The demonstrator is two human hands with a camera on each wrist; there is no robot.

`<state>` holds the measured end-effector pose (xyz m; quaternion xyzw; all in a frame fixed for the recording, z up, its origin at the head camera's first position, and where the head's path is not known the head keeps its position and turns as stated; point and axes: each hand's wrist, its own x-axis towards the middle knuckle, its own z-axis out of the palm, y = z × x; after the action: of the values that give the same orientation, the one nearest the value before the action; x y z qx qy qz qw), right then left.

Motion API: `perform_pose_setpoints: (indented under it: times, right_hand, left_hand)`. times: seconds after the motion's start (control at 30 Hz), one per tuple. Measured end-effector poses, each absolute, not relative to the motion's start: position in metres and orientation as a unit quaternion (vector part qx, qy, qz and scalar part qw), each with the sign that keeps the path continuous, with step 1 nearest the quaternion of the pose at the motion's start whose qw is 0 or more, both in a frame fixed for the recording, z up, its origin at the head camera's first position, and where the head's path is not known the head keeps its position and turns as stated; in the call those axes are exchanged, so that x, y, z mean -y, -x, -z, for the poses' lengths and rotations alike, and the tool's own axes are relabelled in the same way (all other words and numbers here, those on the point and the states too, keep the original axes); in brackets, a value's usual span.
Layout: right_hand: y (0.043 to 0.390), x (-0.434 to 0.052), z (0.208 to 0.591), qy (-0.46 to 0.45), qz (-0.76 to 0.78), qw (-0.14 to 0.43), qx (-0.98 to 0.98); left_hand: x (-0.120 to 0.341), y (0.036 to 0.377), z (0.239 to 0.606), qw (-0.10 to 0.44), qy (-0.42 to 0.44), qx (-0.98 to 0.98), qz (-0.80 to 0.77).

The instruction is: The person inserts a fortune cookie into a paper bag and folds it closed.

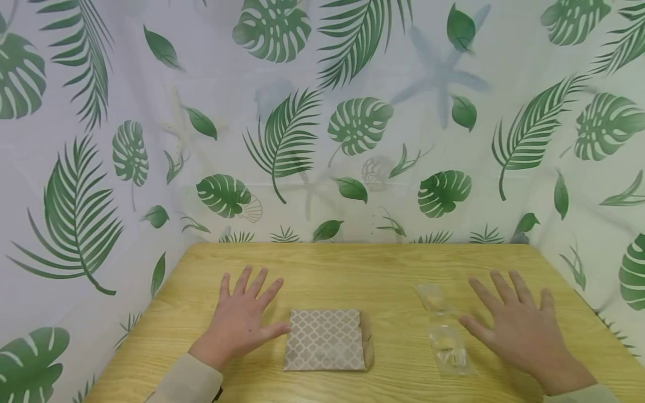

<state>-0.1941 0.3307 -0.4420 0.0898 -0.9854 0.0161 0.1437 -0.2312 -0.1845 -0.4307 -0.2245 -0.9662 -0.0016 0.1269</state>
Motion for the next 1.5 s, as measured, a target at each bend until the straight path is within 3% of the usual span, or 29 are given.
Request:
perform_pose_setpoints:
  times: [0.3, 1.5]
  right_hand:
    - [0.197, -0.322, 0.444, -0.118, -0.024, 0.160, 0.980]
    - [0.200, -0.232, 0.447, -0.276, -0.164, 0.091, 0.943]
  left_hand:
    - [0.174, 0.229, 0.432, 0.085, 0.246, 0.965, 0.017]
    - [0.125, 0.231, 0.441, -0.035, 0.359, 0.932, 0.042]
